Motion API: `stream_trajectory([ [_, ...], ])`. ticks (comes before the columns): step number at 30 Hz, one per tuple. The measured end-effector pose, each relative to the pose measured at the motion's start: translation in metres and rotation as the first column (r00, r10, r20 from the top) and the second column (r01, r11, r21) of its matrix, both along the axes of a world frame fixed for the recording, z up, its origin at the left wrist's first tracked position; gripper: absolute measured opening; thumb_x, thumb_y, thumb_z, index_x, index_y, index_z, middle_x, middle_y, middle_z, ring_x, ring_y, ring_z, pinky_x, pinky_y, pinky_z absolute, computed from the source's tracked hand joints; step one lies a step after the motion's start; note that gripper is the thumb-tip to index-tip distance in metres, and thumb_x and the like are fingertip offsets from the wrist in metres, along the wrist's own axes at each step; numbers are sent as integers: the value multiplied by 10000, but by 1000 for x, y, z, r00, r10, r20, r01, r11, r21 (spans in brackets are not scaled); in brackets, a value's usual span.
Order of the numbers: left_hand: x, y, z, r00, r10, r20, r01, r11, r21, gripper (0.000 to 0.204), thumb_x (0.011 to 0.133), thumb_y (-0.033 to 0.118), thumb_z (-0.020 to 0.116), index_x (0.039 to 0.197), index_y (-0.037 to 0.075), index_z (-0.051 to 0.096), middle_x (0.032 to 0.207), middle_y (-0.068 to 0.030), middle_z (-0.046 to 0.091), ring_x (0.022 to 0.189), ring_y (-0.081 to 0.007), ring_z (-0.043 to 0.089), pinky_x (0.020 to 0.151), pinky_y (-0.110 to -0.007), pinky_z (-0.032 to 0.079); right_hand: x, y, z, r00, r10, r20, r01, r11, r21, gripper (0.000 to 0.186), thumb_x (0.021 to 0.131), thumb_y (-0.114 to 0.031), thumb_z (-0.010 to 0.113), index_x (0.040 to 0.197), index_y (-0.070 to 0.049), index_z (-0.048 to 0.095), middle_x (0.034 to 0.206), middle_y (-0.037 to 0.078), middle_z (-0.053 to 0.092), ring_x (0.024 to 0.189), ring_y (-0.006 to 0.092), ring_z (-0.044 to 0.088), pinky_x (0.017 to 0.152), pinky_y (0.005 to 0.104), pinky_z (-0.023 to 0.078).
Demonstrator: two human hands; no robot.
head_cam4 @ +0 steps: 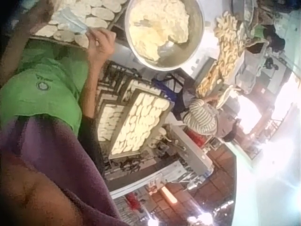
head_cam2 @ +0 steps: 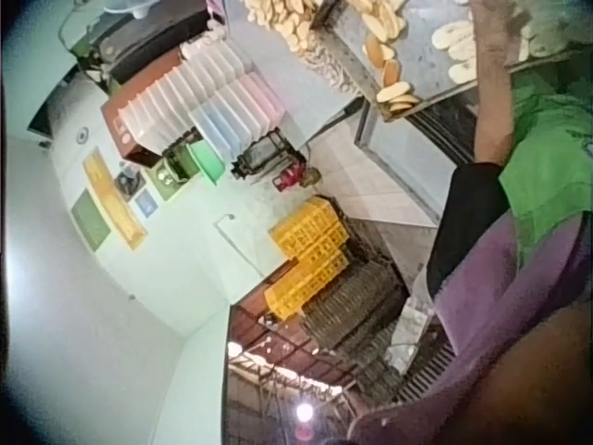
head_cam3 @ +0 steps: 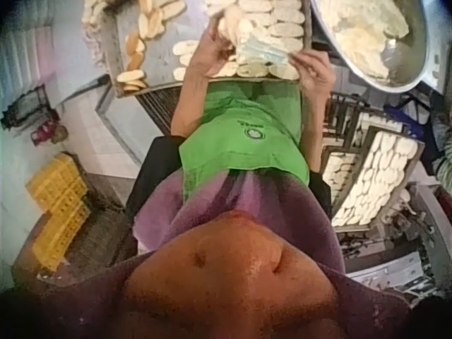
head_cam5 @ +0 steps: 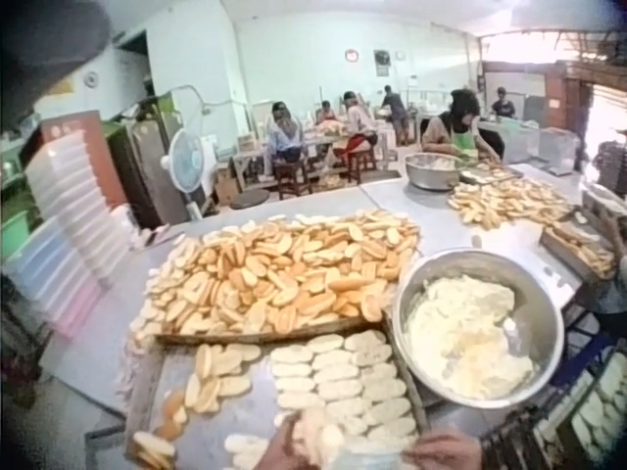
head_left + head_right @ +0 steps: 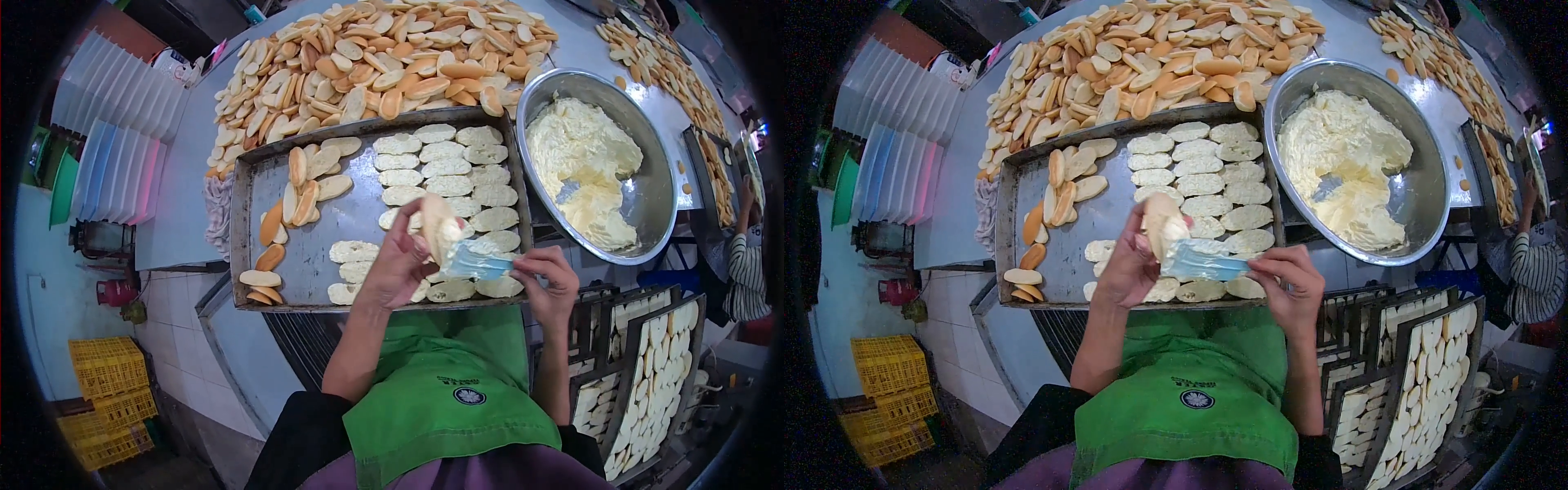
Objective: The recorder is spreading cream or butter on multiple slices of bread using a spatula on a production floor.
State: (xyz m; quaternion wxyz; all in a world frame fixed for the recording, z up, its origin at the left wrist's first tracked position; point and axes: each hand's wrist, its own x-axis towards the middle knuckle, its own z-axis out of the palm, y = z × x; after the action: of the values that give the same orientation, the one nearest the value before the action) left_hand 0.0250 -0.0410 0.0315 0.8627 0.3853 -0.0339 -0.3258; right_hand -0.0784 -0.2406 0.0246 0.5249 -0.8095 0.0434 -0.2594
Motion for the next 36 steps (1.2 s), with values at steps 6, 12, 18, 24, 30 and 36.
stream_trajectory([
  [6, -12, -2, -13, 968, -251, -16, 251, 968, -14, 651, 692, 215, 702, 1213, 96, 331, 1077, -77, 535, 928, -165, 570, 677, -277, 542, 8, 10, 3, 981, -143, 131, 160, 977, -138, 217, 583, 48, 693, 773, -50, 658, 750, 51, 590, 689, 181, 525, 608, 265, 410],
  [12, -17, 4, -16, 908, -418, -4, 418, 908, 1, 739, 654, 211, 744, 1244, 65, 324, 1134, -99, 498, 1009, -183, 526, 806, -308, 476, 14, 6, 9, 966, -222, 129, 250, 928, -277, 198, 613, 30, 679, 789, -58, 659, 755, 46, 582, 705, 176, 524, 605, 260, 404],
  [18, -18, 1, -7, 943, -318, 103, 332, 927, -175, 830, 724, 194, 681, 1353, 137, 143, 1189, -101, 447, 1075, -209, 484, 862, -358, 447, 0, 10, -19, 994, -106, -37, 112, 892, 437, 123, 737, -6, 618, 859, 6, 619, 767, 80, 580, 689, 128, 536, 556, 223, 406],
  [24, -13, 21, -17, 990, -117, 76, 127, 981, -147, 858, 707, 228, 690, 1353, 166, 128, 1147, -159, 458, 1003, -321, 524, 812, -403, 467, -8, 23, -28, 983, 184, 5, -109, 558, 823, 127, 824, -67, 542, 885, 39, 573, 783, 111, 586, 555, 136, 532, 464, 238, 406],
  [30, 16, 134, -12, 902, 331, 278, -394, 893, 216, 664, 782, 153, 614, 1310, 141, 212, 1208, -79, 414, 1074, -203, 470, 830, -348, 458, -19, 4, -41, 997, 18, -80, 53, 601, 798, 163, 831, -119, 550, 923, 15, 564, 807, 122, 603, 571, 142, 526, 467, 238, 395],
  [36, 7, 205, -57, 917, 219, 334, -397, 590, 703, 510, 784, 66, 585, 1214, 113, 313, 1122, -75, 464, 899, -147, 517, 681, -276, 474, -17, 1, -45, 990, 95, -106, 20, 644, 765, 197, 861, -157, 512, 989, -12, 552, 835, 106, 607, 578, 131, 523, 478, 237, 400],
])
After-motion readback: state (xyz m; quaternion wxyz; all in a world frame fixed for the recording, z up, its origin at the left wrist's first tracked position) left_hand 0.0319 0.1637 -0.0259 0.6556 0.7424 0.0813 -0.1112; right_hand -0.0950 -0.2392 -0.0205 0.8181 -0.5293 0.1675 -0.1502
